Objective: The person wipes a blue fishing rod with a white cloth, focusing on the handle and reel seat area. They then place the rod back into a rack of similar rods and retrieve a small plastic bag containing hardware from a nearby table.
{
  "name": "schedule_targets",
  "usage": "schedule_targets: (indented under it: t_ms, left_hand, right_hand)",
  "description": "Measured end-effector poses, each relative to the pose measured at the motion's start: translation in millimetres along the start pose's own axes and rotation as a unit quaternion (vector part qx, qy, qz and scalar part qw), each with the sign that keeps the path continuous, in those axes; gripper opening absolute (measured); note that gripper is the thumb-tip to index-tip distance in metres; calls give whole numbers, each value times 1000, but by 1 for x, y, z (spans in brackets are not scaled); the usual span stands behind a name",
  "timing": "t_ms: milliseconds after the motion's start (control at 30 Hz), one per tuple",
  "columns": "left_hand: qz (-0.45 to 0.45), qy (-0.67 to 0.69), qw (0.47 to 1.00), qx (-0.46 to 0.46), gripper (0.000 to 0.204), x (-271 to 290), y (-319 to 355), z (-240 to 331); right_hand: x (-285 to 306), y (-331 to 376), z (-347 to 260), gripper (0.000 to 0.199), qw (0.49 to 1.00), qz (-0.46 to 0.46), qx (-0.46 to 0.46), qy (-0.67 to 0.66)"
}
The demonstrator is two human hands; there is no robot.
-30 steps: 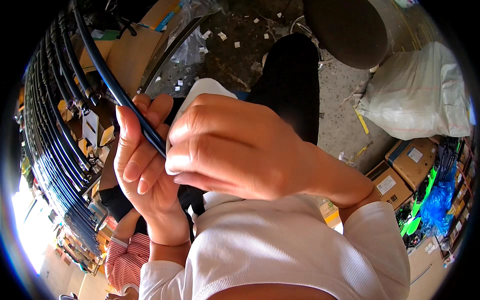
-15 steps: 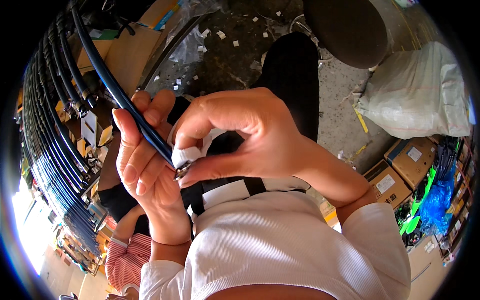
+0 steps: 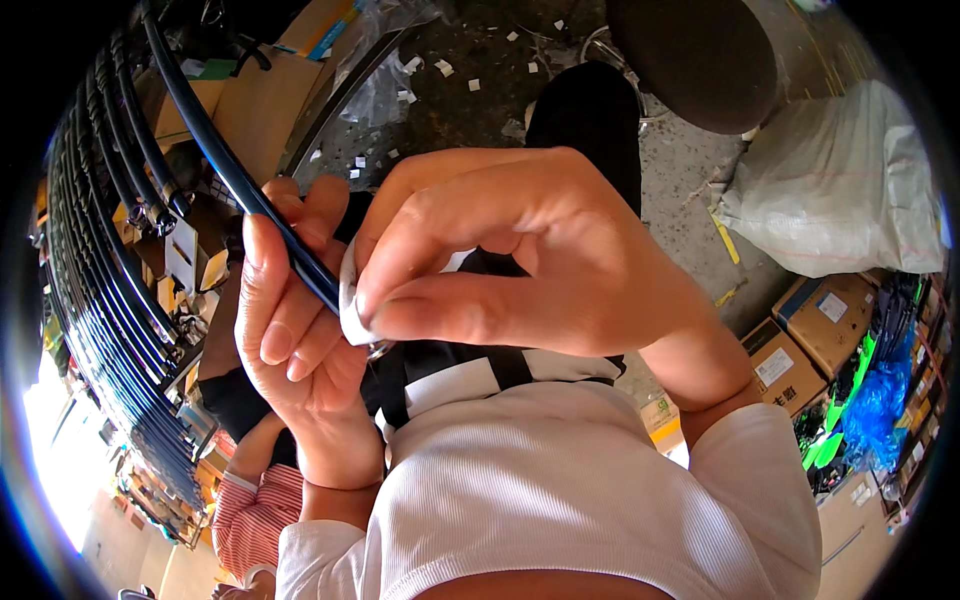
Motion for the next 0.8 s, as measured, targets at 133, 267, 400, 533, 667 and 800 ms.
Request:
schedule_targets:
  t_ms: [133, 267, 400, 533, 667, 800]
  left_hand:
    - [51, -111, 992, -18, 16, 3, 4, 5]
    - [76, -144, 986, -35, 15, 2, 5, 7]
    - [34, -147, 987, -54, 15, 1, 6, 8]
    - [40, -133, 989, -49, 16, -2, 3, 8]
    - [79, -103, 990, -55, 19, 5, 2, 7]
    - [60, -103, 991, -55, 22, 6, -1, 7]
  right_hand:
    - [-1, -9, 9, 11, 989, -39, -140, 41]
    - [-1, -17, 14, 19, 962, -67, -264, 29]
    - [-3, -19, 29, 42, 950, -55, -301, -58]
    - [-2, -16, 46, 48, 928, -55, -325, -175]
    - [-3, -11, 56, 44, 919, -17, -302, -254]
    - [-1, -10, 51, 34, 929, -21, -276, -246]
Point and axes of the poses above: each hand's wrist, its own y-axis away from the middle knuckle, its own x-axis out of the back of the hand, z = x × y, the point moved 7 cm from there along -y, towards the middle knuckle, and after that the axes turned 7 degrees about -y, right-handed, at the moved point
